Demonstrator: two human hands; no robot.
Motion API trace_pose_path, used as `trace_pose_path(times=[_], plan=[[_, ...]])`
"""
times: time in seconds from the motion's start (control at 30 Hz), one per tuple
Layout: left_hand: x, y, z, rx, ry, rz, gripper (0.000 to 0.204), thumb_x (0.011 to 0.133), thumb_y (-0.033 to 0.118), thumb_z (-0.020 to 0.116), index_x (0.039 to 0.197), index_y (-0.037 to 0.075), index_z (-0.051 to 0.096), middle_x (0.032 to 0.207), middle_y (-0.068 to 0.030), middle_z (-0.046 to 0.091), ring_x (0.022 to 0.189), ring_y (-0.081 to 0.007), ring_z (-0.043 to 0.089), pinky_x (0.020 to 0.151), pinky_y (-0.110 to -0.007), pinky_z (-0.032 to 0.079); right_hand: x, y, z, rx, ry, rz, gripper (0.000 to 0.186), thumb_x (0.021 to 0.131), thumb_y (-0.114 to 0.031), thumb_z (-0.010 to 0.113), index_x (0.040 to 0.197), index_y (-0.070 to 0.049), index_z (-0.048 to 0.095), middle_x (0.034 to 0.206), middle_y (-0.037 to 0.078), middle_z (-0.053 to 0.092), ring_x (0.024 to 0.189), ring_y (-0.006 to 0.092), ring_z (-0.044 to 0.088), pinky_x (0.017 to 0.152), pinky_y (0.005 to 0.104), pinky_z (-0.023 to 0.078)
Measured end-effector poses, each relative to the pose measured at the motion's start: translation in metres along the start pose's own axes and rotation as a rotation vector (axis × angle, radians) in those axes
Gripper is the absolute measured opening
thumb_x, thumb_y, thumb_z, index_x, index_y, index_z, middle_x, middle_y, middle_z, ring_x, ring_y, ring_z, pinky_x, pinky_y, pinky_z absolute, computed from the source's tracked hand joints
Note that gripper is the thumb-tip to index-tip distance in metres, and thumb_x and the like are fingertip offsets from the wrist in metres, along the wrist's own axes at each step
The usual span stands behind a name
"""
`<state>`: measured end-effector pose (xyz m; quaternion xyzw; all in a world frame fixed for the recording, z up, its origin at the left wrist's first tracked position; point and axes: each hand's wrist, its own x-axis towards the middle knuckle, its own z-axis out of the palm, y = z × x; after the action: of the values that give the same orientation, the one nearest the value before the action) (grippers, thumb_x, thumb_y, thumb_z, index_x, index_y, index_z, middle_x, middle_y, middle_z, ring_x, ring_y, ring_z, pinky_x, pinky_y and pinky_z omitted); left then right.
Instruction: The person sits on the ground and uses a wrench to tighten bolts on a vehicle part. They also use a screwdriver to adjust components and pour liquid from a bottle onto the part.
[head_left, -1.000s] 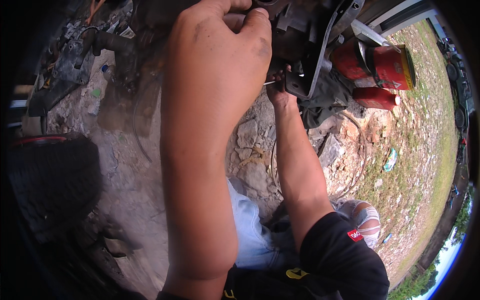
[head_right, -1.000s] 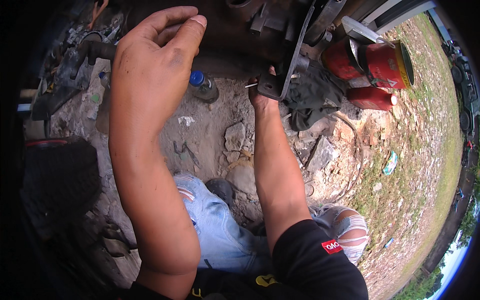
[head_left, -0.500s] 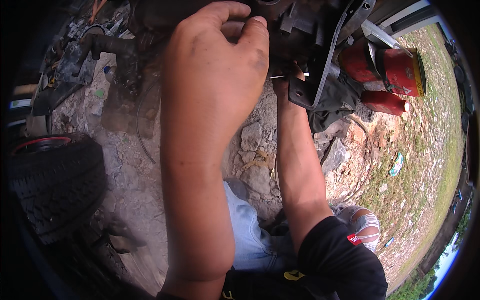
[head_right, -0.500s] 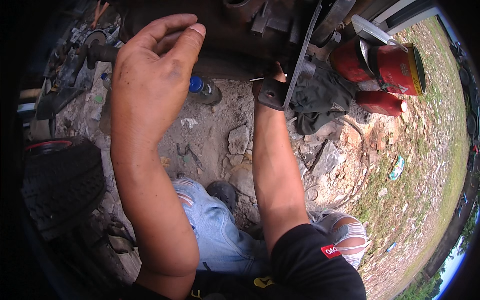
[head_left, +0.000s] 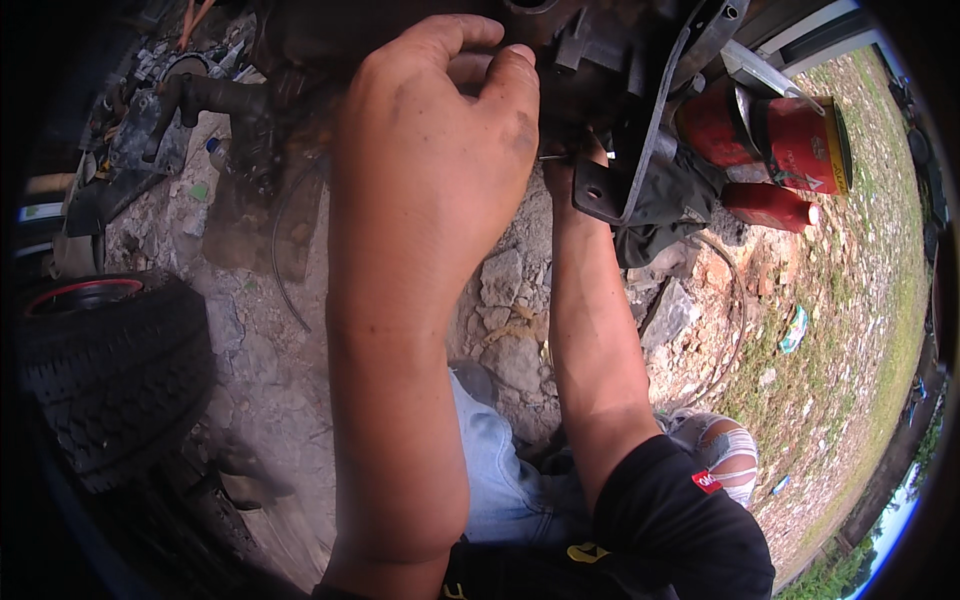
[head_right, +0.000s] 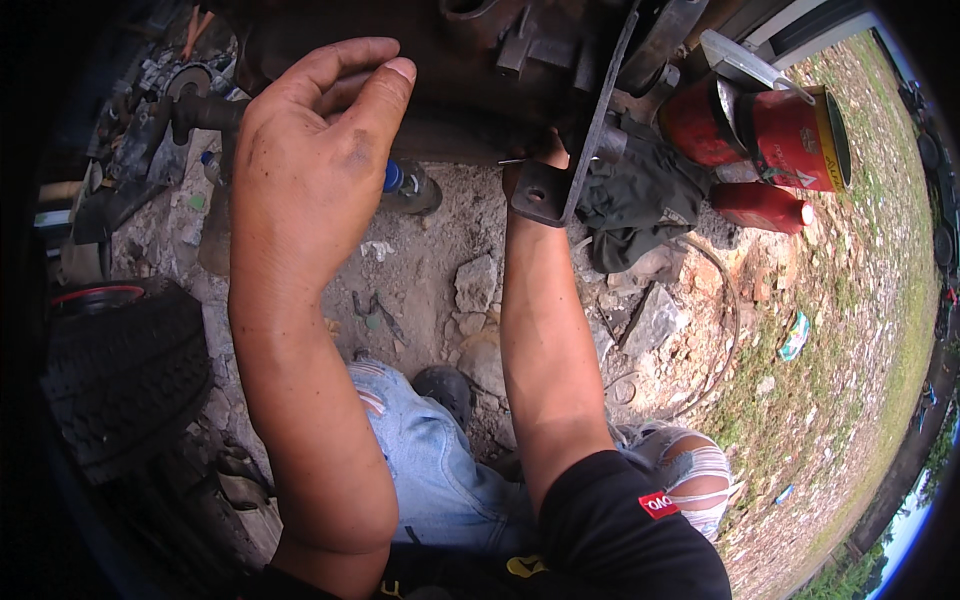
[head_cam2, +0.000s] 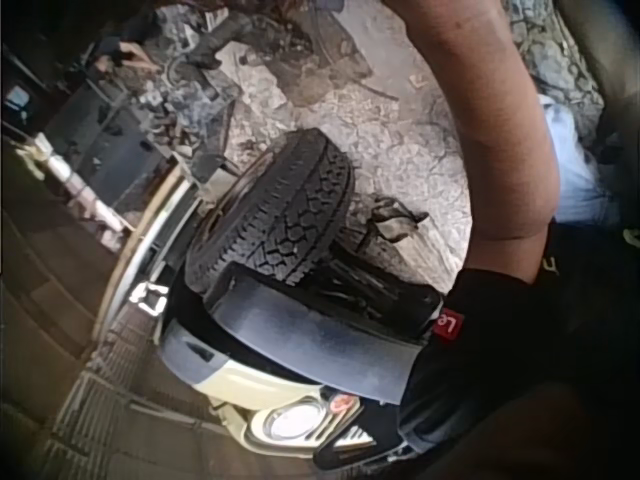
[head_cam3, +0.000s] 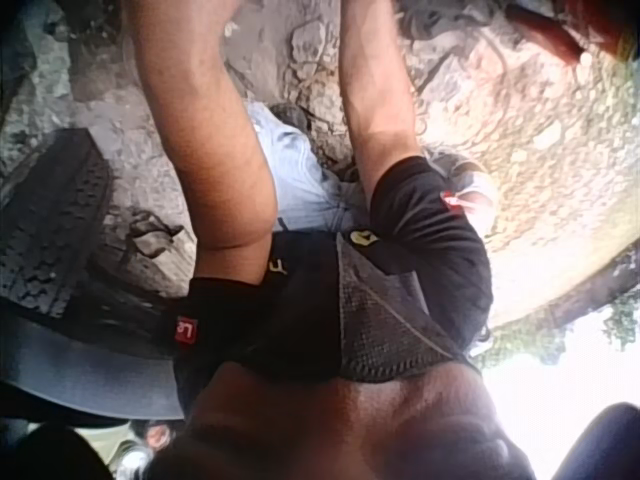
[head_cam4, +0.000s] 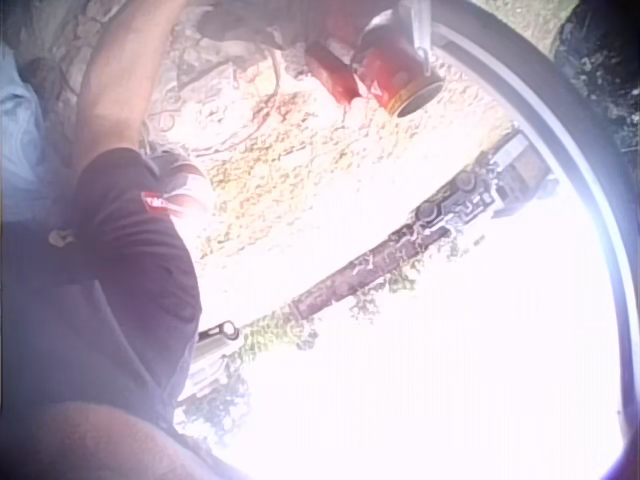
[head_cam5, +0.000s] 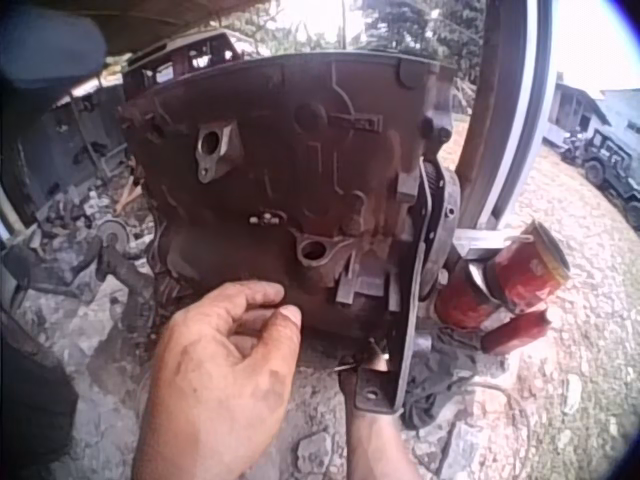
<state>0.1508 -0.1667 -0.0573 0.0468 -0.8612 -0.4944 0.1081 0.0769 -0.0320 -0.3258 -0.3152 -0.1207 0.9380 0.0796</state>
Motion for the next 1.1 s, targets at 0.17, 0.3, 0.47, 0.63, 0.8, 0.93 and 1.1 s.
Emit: trace_pose_path(times=[0.17,0.3,0.47,0.63,0.8,0.93,1.1], plan=[[0.000,0.001,0.000,-0.030,-0.003,0.006,0.030,0.090,0.022,0.069,0.110,-0.001,0.069,0.087,-0.0066,0.071,0.069,-0.0078,0.061,0.057,-0.024,0.048,0.010,0.003,-0.025,0.011,-0.105,-0.043,0.013,0.098,-0.017,0.050,0.105,-0.011,0.057,0.079,0.000,0.053,0.063,0.0137,0.049,0.056,0.0320,0.046],[-0.001,0.000,0.000,-0.032,0.004,-0.011,0.030,0.090,0.021,0.069,0.110,-0.001,0.069,0.087,-0.0074,0.072,0.068,-0.0077,0.061,0.057,-0.024,0.048,0.008,0.002,-0.015,-0.101,-0.122,-0.065,0.024,0.098,-0.023,0.050,0.117,-0.011,0.058,0.101,0.004,0.061,0.085,0.0194,0.061,0.069,0.0339,0.053],[0.000,0.001,-0.003,-0.019,0.013,0.010,0.030,0.090,0.021,0.069,0.109,-0.002,0.069,0.087,-0.0094,0.072,0.071,-0.0097,0.063,0.060,-0.025,0.049,0.002,0.001,-0.007,-0.087,-0.185,-0.088,0.031,0.099,-0.029,0.050,0.124,-0.012,0.057,0.120,0.007,0.061,0.107,0.0234,0.062,0.084,0.0352,0.054],[-0.012,0.033,-0.001,0.002,0.073,-0.055,0.030,0.089,0.021,0.069,0.110,-0.002,0.069,0.089,-0.0112,0.073,0.074,-0.0122,0.066,0.062,-0.026,0.050,0.011,0.005,-0.035,-0.107,-0.121,-0.094,0.030,0.097,-0.032,0.057,0.121,-0.014,0.058,0.113,0.002,0.061,0.095,0.0190,0.062,0.068,0.0307,0.052],[-0.002,0.043,-0.004,0.064,-0.031,-0.144,0.031,0.089,0.021,0.069,0.109,-0.002,0.069,0.088,-0.0113,0.073,0.073,-0.0121,0.066,0.062,-0.026,0.050,0.036,0.009,-0.052,-0.007,-0.109,0.068,0.013,0.095,-0.025,0.060,0.103,-0.015,0.056,0.087,-0.001,0.055,0.071,0.0147,0.054,0.053,0.0283,0.042],[-0.007,0.020,-0.013,-0.091,-0.080,0.022,0.031,0.089,0.021,0.069,0.109,-0.002,0.069,0.087,-0.0106,0.072,0.070,-0.0110,0.064,0.060,-0.026,0.050,0.039,0.007,-0.048,-0.044,-0.167,-0.009,0.007,0.095,-0.018,0.059,0.098,-0.012,0.056,0.079,-0.001,0.052,0.064,0.0131,0.050,0.052,0.0282,0.040],[0.001,-0.001,-0.002,-0.053,0.010,0.028,0.030,0.089,0.020,0.068,0.109,-0.002,0.069,0.087,-0.0103,0.072,0.068,-0.0103,0.064,0.060,-0.025,0.050,0.031,0.007,-0.034,-0.121,-0.103,-0.049,0.004,0.093,-0.010,0.054,0.090,-0.011,0.057,0.073,-0.001,0.050,0.058,0.0117,0.047,0.049,0.0264,0.038]])
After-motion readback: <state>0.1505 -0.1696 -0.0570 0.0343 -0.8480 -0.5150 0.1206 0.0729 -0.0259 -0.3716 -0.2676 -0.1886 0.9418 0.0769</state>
